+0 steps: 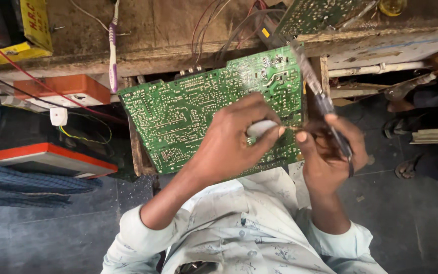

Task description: The person solders components on a large green circuit board at a repair workbench, holding the board steady with one hand while applying a soldering iron with the other. They then handle a small wired component, brush the board surface, and touch a probe to the board to test it.

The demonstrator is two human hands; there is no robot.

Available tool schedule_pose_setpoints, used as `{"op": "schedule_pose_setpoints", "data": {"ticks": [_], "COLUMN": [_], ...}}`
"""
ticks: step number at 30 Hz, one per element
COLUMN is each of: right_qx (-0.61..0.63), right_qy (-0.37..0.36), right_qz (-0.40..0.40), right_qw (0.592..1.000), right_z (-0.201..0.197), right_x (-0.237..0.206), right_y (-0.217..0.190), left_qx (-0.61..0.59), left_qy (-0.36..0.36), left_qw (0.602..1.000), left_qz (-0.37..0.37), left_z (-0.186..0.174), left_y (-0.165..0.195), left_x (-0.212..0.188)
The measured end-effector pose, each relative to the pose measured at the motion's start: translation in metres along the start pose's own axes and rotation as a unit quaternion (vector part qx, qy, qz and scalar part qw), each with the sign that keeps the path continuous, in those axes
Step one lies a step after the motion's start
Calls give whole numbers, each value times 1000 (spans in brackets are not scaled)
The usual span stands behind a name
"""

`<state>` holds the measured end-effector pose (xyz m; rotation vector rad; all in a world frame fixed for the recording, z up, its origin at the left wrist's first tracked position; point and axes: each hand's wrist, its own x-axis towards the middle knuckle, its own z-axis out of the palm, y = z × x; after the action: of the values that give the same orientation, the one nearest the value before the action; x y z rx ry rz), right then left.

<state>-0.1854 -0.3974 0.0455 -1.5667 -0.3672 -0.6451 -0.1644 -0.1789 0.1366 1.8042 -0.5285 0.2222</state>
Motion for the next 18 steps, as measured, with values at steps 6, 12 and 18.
{"op": "schedule_pose_setpoints", "data": {"ticks": [6, 12, 18], "right_qx": [-29, 6, -83], "right_qy": [20, 60, 16], "right_qz": [-87, -76, -96], "right_qw": [996, 995, 992], "right_z": [-2, -12, -23], "right_x": [40, 59, 61], "right_y": [4, 13, 11], "left_qx": [109, 152, 185], "left_qy": [135, 163, 156], "left_qw": [985, 975, 970], "left_qz": [17, 1, 3], "left_z": [-11, -4, 7], "left_y": [-24, -39, -41], "left_x": [42, 71, 77]}}
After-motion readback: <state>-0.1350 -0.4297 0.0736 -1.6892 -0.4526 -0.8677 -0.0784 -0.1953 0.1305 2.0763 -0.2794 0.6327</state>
